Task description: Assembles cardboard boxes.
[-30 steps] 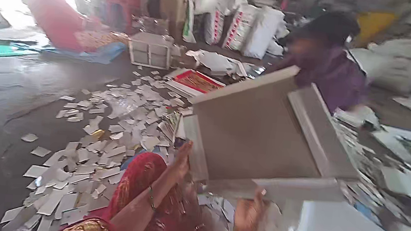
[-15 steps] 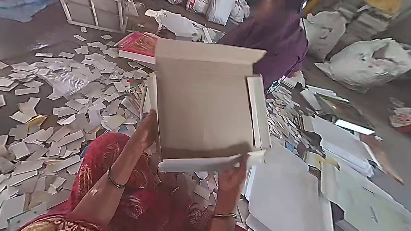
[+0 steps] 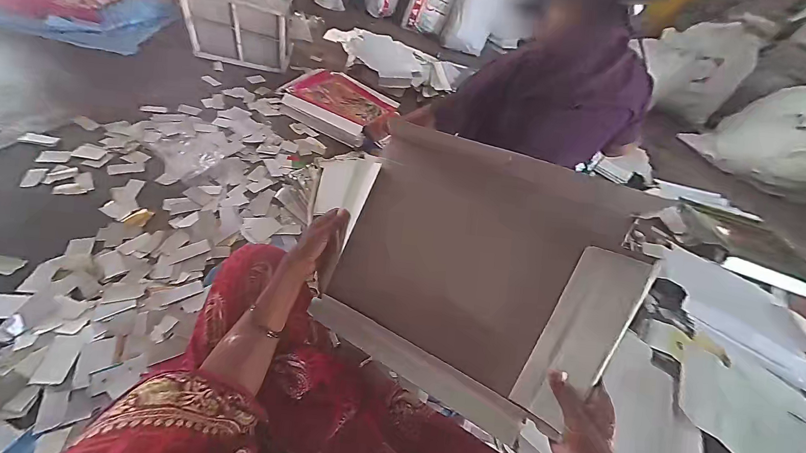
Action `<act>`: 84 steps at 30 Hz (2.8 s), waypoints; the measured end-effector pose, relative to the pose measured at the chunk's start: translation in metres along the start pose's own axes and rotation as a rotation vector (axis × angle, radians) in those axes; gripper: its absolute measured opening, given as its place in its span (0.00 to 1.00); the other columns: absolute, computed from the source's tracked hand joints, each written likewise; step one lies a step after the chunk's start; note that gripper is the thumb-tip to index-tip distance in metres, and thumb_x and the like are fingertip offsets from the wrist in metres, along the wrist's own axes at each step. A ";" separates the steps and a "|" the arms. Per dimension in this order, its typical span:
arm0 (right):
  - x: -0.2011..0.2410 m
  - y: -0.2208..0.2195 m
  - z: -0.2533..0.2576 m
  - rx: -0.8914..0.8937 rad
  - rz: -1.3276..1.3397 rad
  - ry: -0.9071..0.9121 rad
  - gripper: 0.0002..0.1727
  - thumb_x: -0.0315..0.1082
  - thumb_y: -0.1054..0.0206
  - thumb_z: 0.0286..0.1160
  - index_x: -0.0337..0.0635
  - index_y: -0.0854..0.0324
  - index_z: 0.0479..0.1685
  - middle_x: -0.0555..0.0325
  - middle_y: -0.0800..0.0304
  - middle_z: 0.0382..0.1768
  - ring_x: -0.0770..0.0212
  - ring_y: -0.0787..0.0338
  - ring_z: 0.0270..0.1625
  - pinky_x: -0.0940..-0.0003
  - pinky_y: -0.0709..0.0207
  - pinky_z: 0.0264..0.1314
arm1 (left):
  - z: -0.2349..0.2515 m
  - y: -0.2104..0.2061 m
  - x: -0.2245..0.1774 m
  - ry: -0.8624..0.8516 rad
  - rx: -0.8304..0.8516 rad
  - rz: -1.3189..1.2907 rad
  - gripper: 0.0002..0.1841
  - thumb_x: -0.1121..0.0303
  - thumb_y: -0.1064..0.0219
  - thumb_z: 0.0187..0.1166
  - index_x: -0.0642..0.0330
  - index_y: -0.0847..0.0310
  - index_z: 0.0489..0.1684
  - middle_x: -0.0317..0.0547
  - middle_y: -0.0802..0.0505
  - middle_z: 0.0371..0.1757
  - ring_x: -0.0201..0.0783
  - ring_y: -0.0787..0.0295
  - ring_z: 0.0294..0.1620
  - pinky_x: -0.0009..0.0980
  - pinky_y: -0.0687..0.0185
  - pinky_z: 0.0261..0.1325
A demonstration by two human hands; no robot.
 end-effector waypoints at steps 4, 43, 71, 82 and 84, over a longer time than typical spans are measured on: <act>0.015 -0.015 0.001 0.130 -0.093 0.026 0.25 0.33 0.31 0.70 0.31 0.28 0.65 0.67 0.13 0.47 0.85 0.13 0.49 0.86 0.17 0.56 | 0.007 0.008 0.009 -0.109 -0.040 0.343 0.35 0.38 0.46 0.86 0.46 0.36 0.88 0.55 0.17 0.77 0.53 0.20 0.75 0.61 0.26 0.74; 0.049 -0.013 -0.033 0.010 0.165 0.113 0.22 0.33 0.26 0.63 0.47 0.27 0.58 0.84 0.09 0.39 0.86 0.10 0.43 0.83 0.13 0.49 | 0.007 0.002 0.002 -0.396 -0.076 0.573 0.23 0.67 0.39 0.88 0.62 0.28 0.81 0.61 0.12 0.69 0.56 0.12 0.67 0.58 0.21 0.73; 0.005 -0.013 0.006 -0.208 0.598 -0.029 0.24 0.36 0.51 0.93 0.51 0.44 0.85 0.62 0.14 0.62 0.69 0.09 0.59 0.65 0.10 0.59 | 0.000 0.011 -0.017 -0.022 0.272 -0.461 0.44 0.31 0.82 0.85 0.46 0.47 0.92 0.48 0.17 0.78 0.47 0.12 0.68 0.44 0.15 0.67; 0.028 -0.136 -0.024 0.315 0.553 0.054 0.27 0.33 0.33 0.78 0.42 0.35 0.74 0.66 0.09 0.52 0.70 0.07 0.52 0.67 0.10 0.59 | -0.014 -0.023 0.019 0.264 0.372 -0.015 0.36 0.43 0.58 0.93 0.45 0.66 0.96 0.59 0.19 0.74 0.51 0.12 0.63 0.49 0.12 0.59; 0.036 -0.158 -0.036 0.479 0.591 0.102 0.21 0.35 0.28 0.76 0.47 0.25 0.65 0.69 0.06 0.49 0.70 0.07 0.51 0.68 0.11 0.60 | -0.006 -0.017 0.023 0.265 0.238 -0.053 0.40 0.43 0.52 0.91 0.42 0.72 0.97 0.63 0.25 0.80 0.54 0.17 0.68 0.51 0.16 0.62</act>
Point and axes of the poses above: each hand's wrist, its own z-axis towards the middle knuckle, its own y-axis out of the back of the hand, x = y × z, the point moved 4 cm from there along z, towards the middle knuckle
